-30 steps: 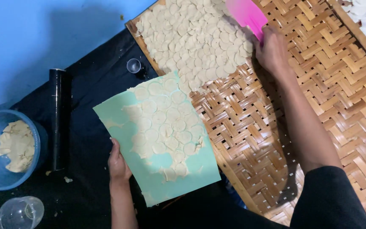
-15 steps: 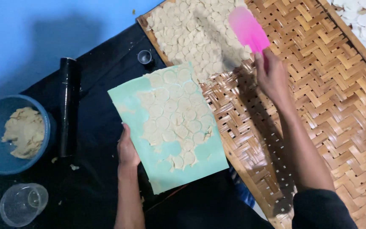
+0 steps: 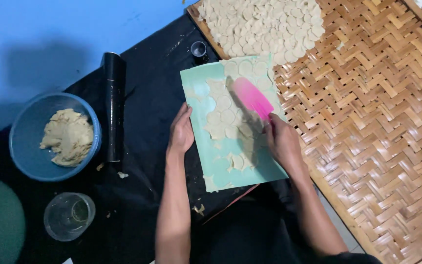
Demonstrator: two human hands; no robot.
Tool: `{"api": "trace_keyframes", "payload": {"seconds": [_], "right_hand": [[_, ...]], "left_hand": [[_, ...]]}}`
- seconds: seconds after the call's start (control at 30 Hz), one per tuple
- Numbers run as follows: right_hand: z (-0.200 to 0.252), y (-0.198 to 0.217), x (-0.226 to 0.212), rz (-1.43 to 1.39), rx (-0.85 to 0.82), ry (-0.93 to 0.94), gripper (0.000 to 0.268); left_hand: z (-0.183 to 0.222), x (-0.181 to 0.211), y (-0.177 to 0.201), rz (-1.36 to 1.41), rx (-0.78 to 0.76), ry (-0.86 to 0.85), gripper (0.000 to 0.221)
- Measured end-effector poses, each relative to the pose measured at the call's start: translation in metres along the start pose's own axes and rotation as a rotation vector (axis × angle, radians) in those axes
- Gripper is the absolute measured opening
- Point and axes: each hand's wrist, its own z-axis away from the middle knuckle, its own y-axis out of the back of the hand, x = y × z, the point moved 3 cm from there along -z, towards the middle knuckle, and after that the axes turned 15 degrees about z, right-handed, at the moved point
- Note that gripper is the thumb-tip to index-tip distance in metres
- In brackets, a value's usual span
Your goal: Scraping small circular dough pieces from a sheet and placing them onto a woven drying mat.
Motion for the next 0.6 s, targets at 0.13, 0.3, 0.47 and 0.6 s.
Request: {"api": "trace_keyframes", "payload": {"seconds": [0.13,0.3,0.47,0.6], "right_hand": [[0.002,-0.014,-0.018,0.088,0.000,0.032,0.031],[-0.009,-0.008,-0.032,0.107,0.003,0.019,0.029],[-0.020,-0.008,-0.040,0.110,0.000,0.009,0.030],[-0.023,-0.013,-0.038,0.113,0.047,0.011,0.029]], "left_hand": [[0.001,0.004,-0.007,-0.081,0.024,0.024,0.041],[0.002,0.006,-0.009,-0.038,0.023,0.073,0.043],[0.002,0.007,-0.014,-0.054,0.105,0.072,0.044],[0.004,0.006,-0.011,-0.052,0.052,0.063,0.039]]}}
